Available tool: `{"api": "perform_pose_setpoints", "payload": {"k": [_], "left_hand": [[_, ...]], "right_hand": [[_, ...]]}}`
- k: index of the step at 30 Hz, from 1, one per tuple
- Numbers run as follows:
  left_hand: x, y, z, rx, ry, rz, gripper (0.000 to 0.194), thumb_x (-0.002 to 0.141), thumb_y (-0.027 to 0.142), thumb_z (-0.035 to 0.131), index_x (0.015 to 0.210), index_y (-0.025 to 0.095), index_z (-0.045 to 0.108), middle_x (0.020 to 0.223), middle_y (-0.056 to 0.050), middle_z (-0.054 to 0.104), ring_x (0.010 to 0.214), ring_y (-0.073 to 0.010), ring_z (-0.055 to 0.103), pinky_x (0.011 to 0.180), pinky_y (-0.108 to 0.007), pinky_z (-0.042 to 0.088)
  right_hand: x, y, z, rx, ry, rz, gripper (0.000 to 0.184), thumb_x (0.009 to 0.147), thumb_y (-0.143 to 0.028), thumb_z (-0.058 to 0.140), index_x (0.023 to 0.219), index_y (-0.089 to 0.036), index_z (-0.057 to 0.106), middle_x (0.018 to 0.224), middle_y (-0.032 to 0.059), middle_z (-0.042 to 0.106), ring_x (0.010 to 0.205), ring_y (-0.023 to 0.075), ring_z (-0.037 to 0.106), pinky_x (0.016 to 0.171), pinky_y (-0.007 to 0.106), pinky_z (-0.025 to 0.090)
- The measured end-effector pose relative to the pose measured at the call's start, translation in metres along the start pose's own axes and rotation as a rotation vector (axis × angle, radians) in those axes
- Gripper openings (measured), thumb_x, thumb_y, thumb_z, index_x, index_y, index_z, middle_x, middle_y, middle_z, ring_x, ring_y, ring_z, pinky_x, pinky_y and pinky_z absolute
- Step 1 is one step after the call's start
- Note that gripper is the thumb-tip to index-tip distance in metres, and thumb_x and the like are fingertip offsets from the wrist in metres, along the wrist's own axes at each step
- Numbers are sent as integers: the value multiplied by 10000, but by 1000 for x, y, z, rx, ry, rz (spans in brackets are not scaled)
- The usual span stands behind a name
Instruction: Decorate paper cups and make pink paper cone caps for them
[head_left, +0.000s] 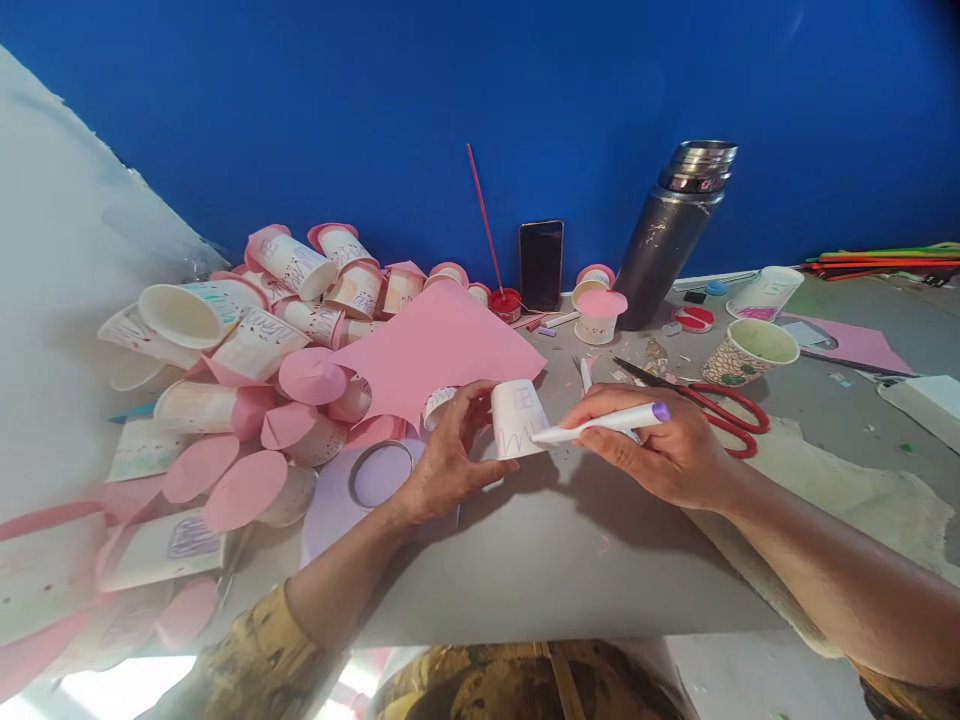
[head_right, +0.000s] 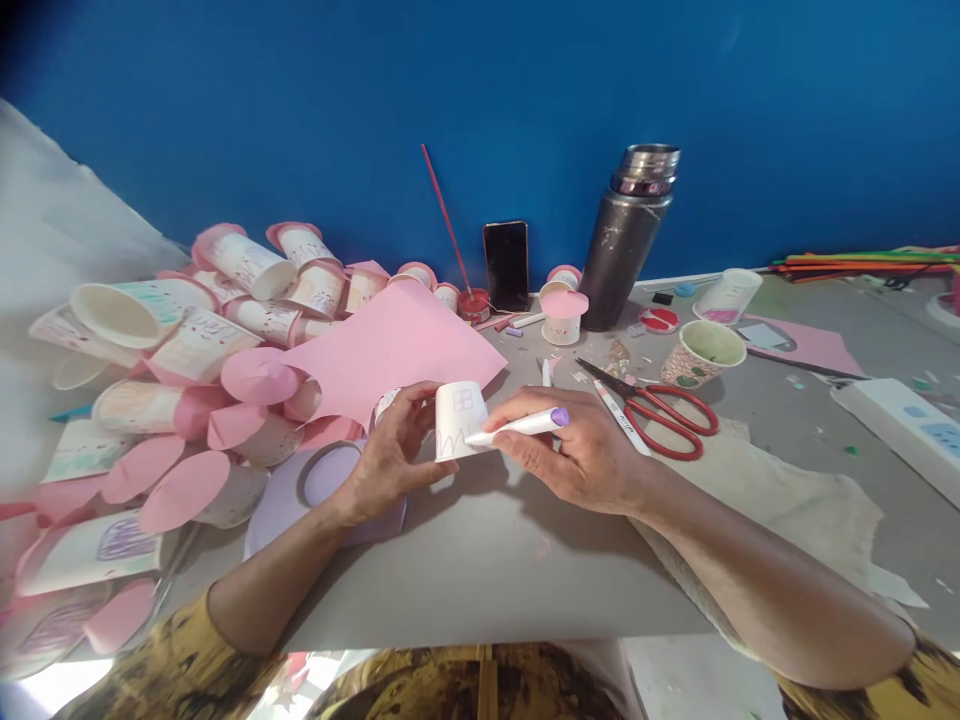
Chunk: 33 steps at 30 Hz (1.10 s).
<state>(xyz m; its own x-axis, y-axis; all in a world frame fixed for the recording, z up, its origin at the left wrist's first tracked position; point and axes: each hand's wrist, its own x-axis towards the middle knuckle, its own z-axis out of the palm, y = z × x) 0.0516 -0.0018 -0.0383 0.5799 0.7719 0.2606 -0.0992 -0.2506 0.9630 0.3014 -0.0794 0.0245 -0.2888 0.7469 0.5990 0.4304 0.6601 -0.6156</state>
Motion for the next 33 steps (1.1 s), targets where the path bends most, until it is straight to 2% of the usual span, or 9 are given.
{"api": "perform_pose_setpoints", "payload": {"k": [3, 6, 8, 12, 18, 21, 24, 29, 33], "left_hand": [[1, -2, 0, -11, 1, 7, 772, 705, 148, 913, 1349, 303, 517, 1389, -66, 577, 1377, -264, 539, 1200, -437, 408], [2, 0, 2, -39, -2, -13, 765, 702, 157, 914, 1339, 297, 514, 1390, -73, 573, 1364, -271, 550, 1193, -448, 417], [2, 2, 3, -71, 0, -30, 764, 693, 156, 915, 1326, 297, 510, 1395, -73, 564, 1364, -269, 551, 1190, -450, 421], [2, 5, 6, -126, 8, -54, 757, 686, 148, 916, 1300, 303, 501, 1392, -61, 563, 1392, -257, 531, 1203, -441, 406], [4, 5, 7, -107, -3, -48, 752, 691, 188, 922, 1300, 301, 496, 1384, -71, 588, 1383, -275, 547, 1191, -452, 423], [3, 1, 4, -20, 21, 0, 767, 699, 188, 913, 1331, 306, 495, 1386, -68, 582, 1374, -274, 549, 1180, -446, 431], [0, 1, 2, 143, 32, 26, 769, 714, 166, 878, 1370, 293, 499, 1409, -83, 568, 1368, -291, 540, 1180, -464, 424], [-4, 5, 3, 348, 24, 34, 778, 725, 184, 859, 1399, 282, 485, 1405, -97, 576, 1272, -296, 573, 1122, -474, 443], [-3, 7, 3, 391, 34, 25, 779, 714, 217, 872, 1390, 270, 489, 1402, -95, 578, 1236, -294, 574, 1076, -452, 466]], "right_hand": [[0, 0, 0, 12, -27, 9, 151, 1026, -257, 590, 1038, -208, 732, 835, 25, 766, 658, 139, 680, 602, 261, 510], [1, 1, -1, 9, 41, 22, 155, 1020, -251, 590, 1027, -193, 734, 839, 30, 759, 643, 132, 652, 579, 258, 483], [1, 1, -2, 2, 80, 47, 160, 1019, -256, 591, 996, -186, 733, 796, 17, 741, 582, 116, 598, 543, 255, 445], [1, 0, -4, 31, 49, 97, 177, 1019, -277, 597, 941, -190, 730, 666, -31, 680, 475, 89, 488, 485, 250, 381], [1, 0, -4, 56, 65, 116, 212, 1029, -311, 582, 933, -190, 726, 673, -15, 680, 472, 98, 478, 472, 258, 378], [0, 0, -3, 49, 79, 123, 233, 1039, -334, 578, 924, -199, 729, 668, -8, 680, 499, 116, 522, 492, 269, 405], [-2, 0, -2, 44, 140, 90, 203, 1036, -334, 587, 988, -208, 739, 823, 39, 755, 603, 149, 617, 547, 288, 462], [-1, 1, 4, 37, 45, 12, 142, 1022, -262, 608, 1065, -208, 732, 871, 40, 760, 723, 167, 686, 642, 288, 515], [-1, 1, 5, 2, -21, -27, 135, 1023, -244, 596, 1036, -210, 727, 835, 22, 765, 665, 143, 675, 637, 270, 518]]}}
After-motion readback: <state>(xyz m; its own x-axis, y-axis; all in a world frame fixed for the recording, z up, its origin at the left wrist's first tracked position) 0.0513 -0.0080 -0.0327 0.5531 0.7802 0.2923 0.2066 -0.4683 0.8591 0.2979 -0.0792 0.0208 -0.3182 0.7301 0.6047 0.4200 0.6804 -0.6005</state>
